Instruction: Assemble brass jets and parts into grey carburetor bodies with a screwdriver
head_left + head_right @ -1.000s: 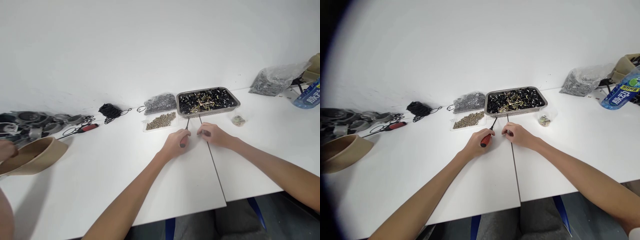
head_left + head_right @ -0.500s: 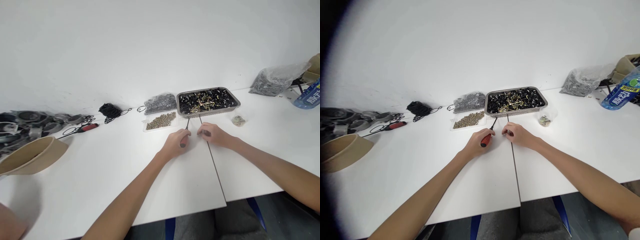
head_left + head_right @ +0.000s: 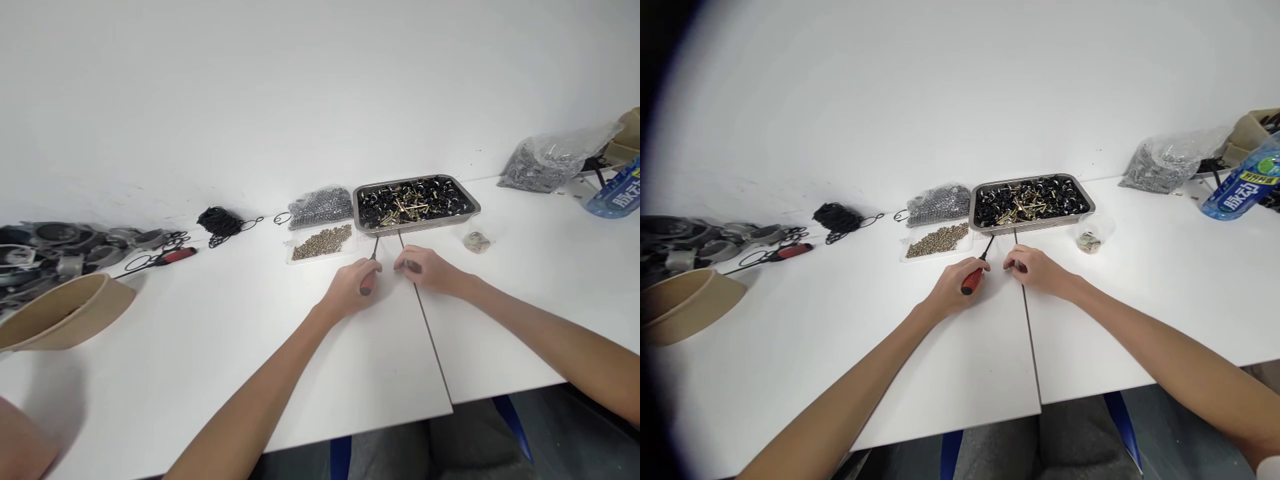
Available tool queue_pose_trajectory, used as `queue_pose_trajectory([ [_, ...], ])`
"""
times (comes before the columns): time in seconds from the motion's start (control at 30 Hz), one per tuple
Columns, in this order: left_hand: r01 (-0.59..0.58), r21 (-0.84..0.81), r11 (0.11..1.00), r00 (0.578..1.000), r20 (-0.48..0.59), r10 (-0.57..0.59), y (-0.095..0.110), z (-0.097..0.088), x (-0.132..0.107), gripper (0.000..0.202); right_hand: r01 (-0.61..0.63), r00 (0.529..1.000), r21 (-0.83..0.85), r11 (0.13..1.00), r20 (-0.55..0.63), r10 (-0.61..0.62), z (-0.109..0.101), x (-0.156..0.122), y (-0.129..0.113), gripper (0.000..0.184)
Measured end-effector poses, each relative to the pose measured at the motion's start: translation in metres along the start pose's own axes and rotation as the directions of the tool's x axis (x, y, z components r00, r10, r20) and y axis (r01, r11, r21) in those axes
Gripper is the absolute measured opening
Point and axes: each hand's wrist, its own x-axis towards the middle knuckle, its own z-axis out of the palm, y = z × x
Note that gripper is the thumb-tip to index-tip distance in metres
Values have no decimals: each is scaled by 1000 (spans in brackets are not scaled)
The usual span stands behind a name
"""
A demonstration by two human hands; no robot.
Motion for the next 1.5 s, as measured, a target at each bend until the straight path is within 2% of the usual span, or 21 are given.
queue_pose_trajectory([
  [1.5, -7, 1, 1000, 1000, -13, 7, 1, 1, -1, 25, 26, 1000, 2, 1000, -15, -25, -2, 1, -5, 22],
])
